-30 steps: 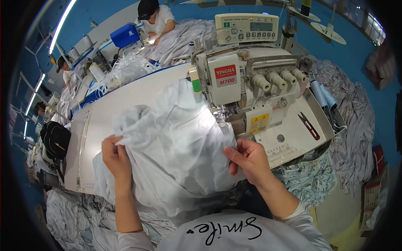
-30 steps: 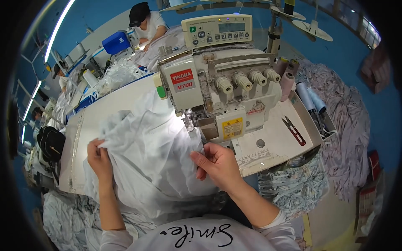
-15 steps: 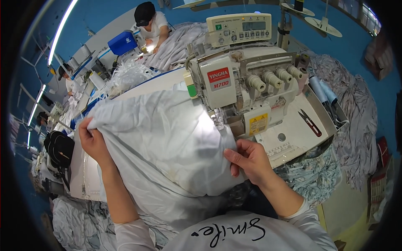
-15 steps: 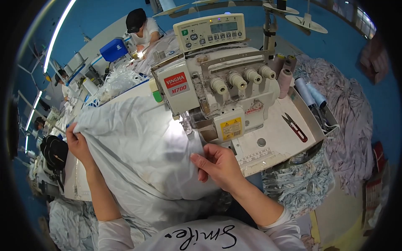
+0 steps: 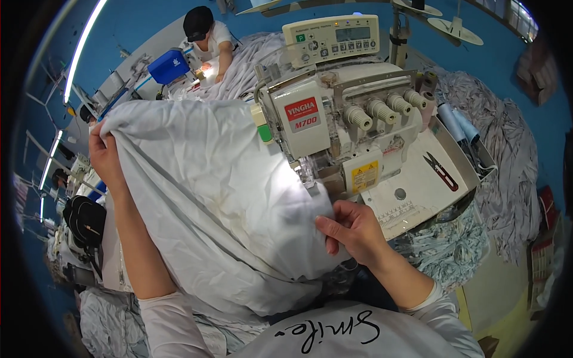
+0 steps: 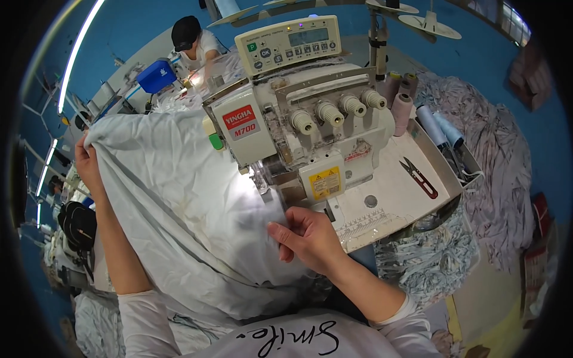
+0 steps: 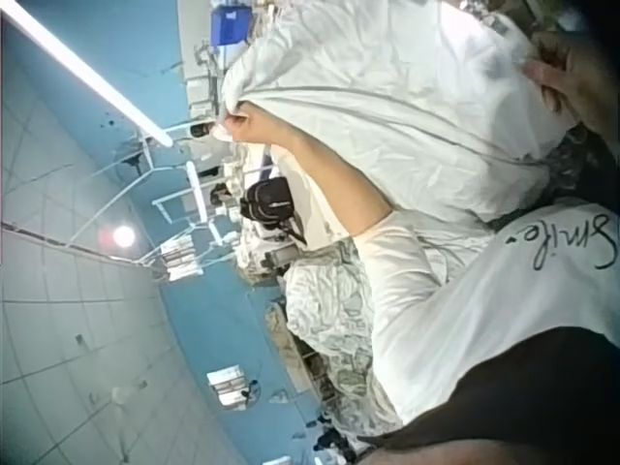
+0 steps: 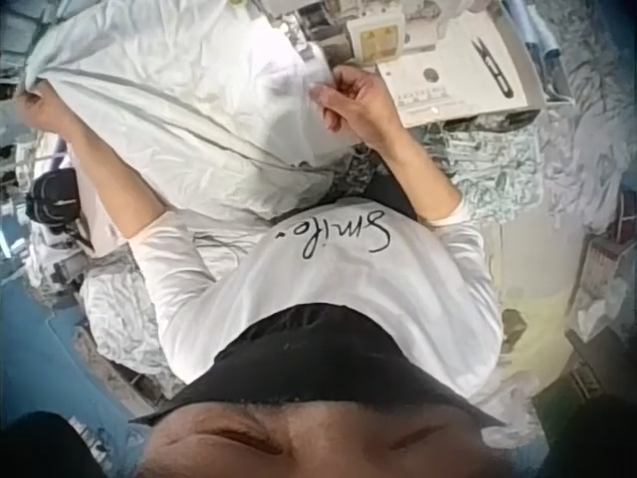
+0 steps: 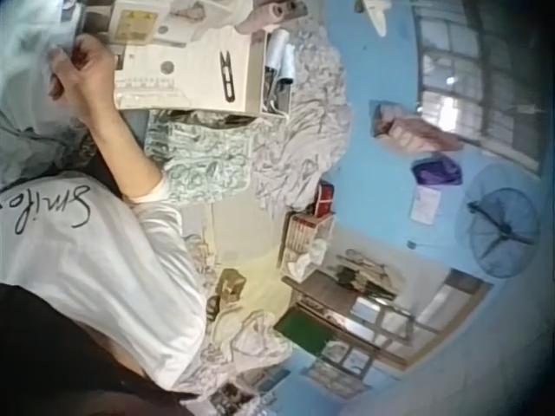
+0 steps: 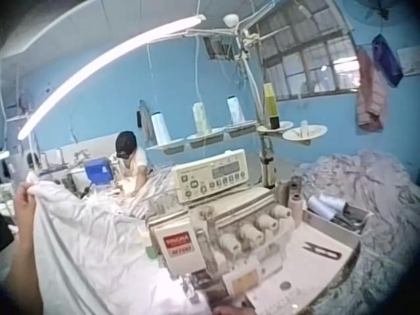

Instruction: Sewing the edges of white fabric pieces using an industrial overlock sewing machine.

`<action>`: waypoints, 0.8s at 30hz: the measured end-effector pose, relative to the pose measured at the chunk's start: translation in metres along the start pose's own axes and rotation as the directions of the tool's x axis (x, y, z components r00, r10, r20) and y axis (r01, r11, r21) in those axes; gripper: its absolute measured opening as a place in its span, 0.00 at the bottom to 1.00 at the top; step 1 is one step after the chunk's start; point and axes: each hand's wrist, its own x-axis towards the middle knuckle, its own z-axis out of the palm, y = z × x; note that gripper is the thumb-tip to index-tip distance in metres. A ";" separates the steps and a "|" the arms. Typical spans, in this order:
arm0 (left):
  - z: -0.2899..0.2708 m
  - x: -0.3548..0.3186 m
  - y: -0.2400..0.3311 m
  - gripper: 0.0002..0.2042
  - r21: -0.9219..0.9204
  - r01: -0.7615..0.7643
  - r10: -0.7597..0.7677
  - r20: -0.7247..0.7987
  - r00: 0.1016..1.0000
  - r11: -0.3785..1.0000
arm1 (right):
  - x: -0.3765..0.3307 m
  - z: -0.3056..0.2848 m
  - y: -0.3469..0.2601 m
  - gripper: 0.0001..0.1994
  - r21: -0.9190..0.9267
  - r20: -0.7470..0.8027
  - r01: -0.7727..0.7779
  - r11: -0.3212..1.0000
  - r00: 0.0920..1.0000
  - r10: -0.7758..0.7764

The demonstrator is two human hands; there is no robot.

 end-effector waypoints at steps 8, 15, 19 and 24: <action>0.008 0.080 0.015 0.14 0.256 -0.053 0.067 -0.044 0.997 0.965 | 0.001 0.001 0.001 0.11 -0.002 0.015 -0.008 1.000 1.000 0.008; 0.023 0.142 0.029 0.18 0.280 0.027 -0.012 -0.055 0.998 0.960 | 0.000 -0.001 -0.002 0.10 0.002 0.011 -0.033 0.999 0.999 0.033; 0.028 0.194 0.021 0.19 0.204 0.018 -0.016 -0.013 1.000 0.979 | -0.001 -0.001 -0.002 0.12 -0.005 0.015 -0.023 1.000 1.000 0.023; 0.020 0.302 -0.032 0.22 0.179 -0.030 0.026 0.028 0.999 0.983 | 0.005 0.004 -0.003 0.13 -0.016 0.028 -0.033 0.999 0.999 0.033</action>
